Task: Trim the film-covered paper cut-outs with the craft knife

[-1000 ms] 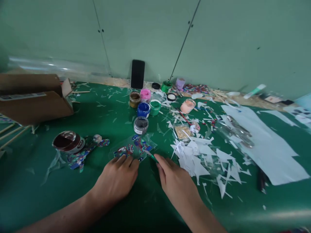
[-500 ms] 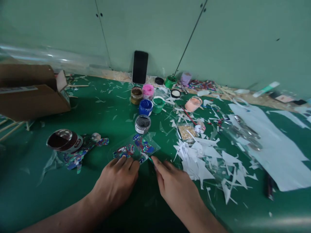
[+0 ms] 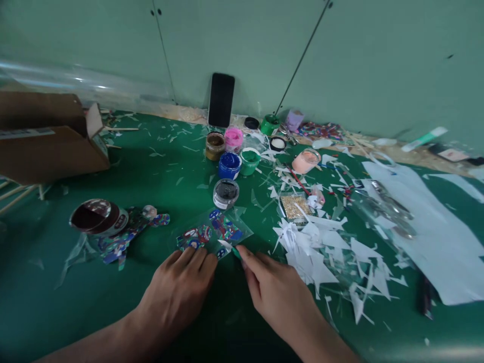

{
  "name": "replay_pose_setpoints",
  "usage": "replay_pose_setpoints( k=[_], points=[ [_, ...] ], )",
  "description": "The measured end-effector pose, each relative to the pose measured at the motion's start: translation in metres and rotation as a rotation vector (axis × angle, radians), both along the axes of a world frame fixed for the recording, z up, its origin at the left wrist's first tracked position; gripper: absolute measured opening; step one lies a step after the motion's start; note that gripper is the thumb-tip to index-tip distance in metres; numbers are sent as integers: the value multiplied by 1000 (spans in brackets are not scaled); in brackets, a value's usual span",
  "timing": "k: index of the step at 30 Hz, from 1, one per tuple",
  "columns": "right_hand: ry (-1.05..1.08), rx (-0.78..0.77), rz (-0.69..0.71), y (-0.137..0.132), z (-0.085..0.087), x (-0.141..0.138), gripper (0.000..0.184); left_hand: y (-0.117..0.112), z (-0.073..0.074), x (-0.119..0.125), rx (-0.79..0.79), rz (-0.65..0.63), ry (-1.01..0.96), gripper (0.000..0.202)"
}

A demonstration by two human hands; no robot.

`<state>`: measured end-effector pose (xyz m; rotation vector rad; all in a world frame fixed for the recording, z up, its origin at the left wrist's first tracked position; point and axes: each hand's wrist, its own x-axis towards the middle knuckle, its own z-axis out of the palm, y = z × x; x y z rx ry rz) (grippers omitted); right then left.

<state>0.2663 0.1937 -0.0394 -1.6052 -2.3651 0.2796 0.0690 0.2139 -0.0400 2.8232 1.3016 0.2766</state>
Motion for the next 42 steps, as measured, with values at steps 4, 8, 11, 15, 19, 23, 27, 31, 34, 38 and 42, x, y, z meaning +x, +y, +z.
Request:
replay_pose_setpoints(
  k=[4,8,11,15,19,23,27,31,34,38,42],
  points=[
    [25,-32,2,0,1,2,45,0,0,0,-35,1,20,18],
    [62,-77,6,-1,1,7,45,0,0,-1,-73,-4,40,19],
    [96,-119,-4,-3,1,12,43,0,0,-2,-59,-20,21,20],
    [118,-142,20,-1,3,16,43,-2,1,-2,-39,-29,-2,21],
    [100,-159,68,1,4,16,44,-2,0,-2,-53,-29,1,20],
    [23,-92,70,-5,2,10,46,-2,0,-3,-70,-35,9,20],
    [-27,6,36,-12,1,-1,43,-5,0,-3,-42,-28,8,17],
    [-36,66,-16,-15,2,-10,32,-20,-1,-11,34,0,-28,20],
    [-43,98,-33,-17,2,-14,26,-35,-1,-27,95,-9,-46,32],
    [-88,149,-18,-20,3,-18,25,-44,1,-57,99,21,-127,37],
    [-235,225,-21,-24,5,-25,27,-44,-1,-76,128,-8,-122,35]
  ],
)
